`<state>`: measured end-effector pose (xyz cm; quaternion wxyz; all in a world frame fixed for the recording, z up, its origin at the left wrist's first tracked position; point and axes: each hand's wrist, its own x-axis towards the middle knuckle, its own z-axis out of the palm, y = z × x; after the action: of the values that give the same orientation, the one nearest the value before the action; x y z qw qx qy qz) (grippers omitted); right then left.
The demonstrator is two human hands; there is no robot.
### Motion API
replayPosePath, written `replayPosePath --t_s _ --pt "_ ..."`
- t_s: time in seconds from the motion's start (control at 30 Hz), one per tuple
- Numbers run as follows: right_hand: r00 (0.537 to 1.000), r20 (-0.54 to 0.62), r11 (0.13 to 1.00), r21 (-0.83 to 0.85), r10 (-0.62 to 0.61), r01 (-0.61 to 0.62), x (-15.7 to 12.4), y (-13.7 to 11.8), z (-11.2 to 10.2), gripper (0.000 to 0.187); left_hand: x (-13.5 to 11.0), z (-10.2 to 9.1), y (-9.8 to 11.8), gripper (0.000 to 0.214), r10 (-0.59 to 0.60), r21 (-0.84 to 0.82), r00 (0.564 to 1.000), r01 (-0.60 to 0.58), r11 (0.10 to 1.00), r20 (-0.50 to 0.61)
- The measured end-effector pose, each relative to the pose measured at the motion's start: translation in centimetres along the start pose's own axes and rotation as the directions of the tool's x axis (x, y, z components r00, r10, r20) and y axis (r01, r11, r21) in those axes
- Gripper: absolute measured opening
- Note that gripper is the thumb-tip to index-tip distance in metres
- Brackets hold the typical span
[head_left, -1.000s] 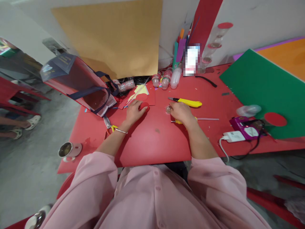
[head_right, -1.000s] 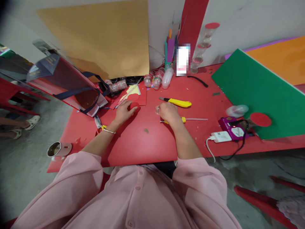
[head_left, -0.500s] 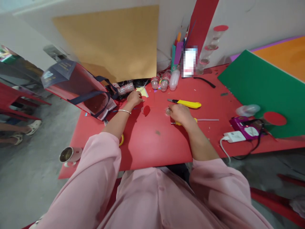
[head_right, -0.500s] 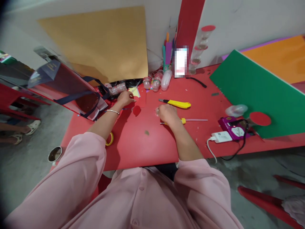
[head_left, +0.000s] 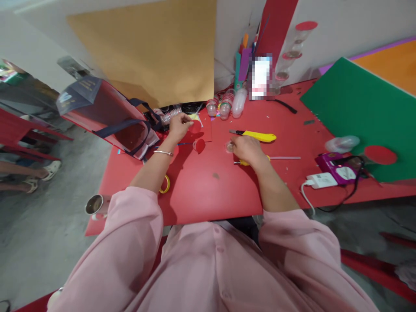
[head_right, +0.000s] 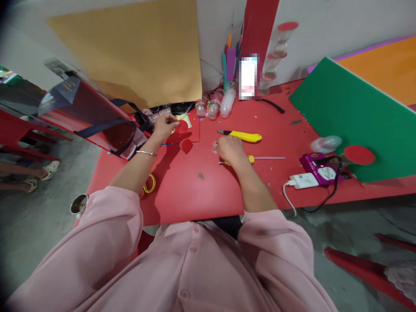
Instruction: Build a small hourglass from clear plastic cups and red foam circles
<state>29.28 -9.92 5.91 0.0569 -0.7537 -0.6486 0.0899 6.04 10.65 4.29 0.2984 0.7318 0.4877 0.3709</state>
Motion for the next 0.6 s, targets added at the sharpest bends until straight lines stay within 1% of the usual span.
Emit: replayPosePath --t_s 0.07,0.13,0.2,0.23,0.3,0.37,0.4,0.43,0.53,0.6 --pt "0.995 -0.095 0.999 0.040 0.012 -0.008 -0.1 0.0 -0.2 0.038 -1.5 -0.7 1.1 0.012 0.036 -0.147 0.999 -0.034 0.989 0.014" --pt "0.973 -0.229 0.989 0.143 0.008 0.025 -0.4 -0.2 -0.5 0.041 -3.7 -1.3 2.6 0.010 0.063 -0.220 0.996 -0.050 0.974 0.055" --pt "0.943 -0.330 0.946 0.297 -0.027 0.131 -0.8 -0.7 -0.8 0.039 -6.3 -1.5 4.0 0.009 0.076 -0.291 0.993 -0.047 0.956 0.089" --pt "0.933 -0.356 0.905 0.379 -0.053 0.196 -1.0 -1.0 -0.8 0.038 -7.6 -1.5 4.6 0.008 0.070 -0.328 0.991 -0.029 0.944 0.112" --pt "0.929 -0.353 0.791 0.536 -0.109 0.296 -1.7 -1.8 -0.7 0.040 -10.1 -1.0 5.4 0.010 0.055 -0.385 0.988 0.005 0.923 0.143" --pt "0.938 -0.315 0.684 0.654 -0.143 0.323 -2.8 -2.7 -0.3 0.039 -12.4 -0.2 5.7 0.012 0.047 -0.436 0.985 0.031 0.900 0.168" --pt "0.943 -0.301 0.654 0.686 -0.141 0.317 -3.5 -3.1 0.0 0.037 -13.5 0.2 5.6 0.013 0.041 -0.440 0.984 0.039 0.897 0.171" --pt "0.947 -0.295 0.645 0.701 -0.126 0.304 -4.4 -3.3 0.3 0.034 -14.6 0.7 5.6 0.015 0.032 -0.435 0.985 0.046 0.899 0.170" --pt "0.960 -0.281 0.696 0.686 -0.012 0.209 -7.7 -3.7 1.2 0.027 -17.7 2.2 5.2 0.024 -0.012 -0.445 0.980 0.100 0.890 0.196" --pt "0.967 -0.245 0.722 0.681 0.064 0.125 -10.1 -3.6 1.8 0.025 -19.4 3.1 4.9 0.032 -0.077 -0.527 0.981 0.161 0.834 0.177"
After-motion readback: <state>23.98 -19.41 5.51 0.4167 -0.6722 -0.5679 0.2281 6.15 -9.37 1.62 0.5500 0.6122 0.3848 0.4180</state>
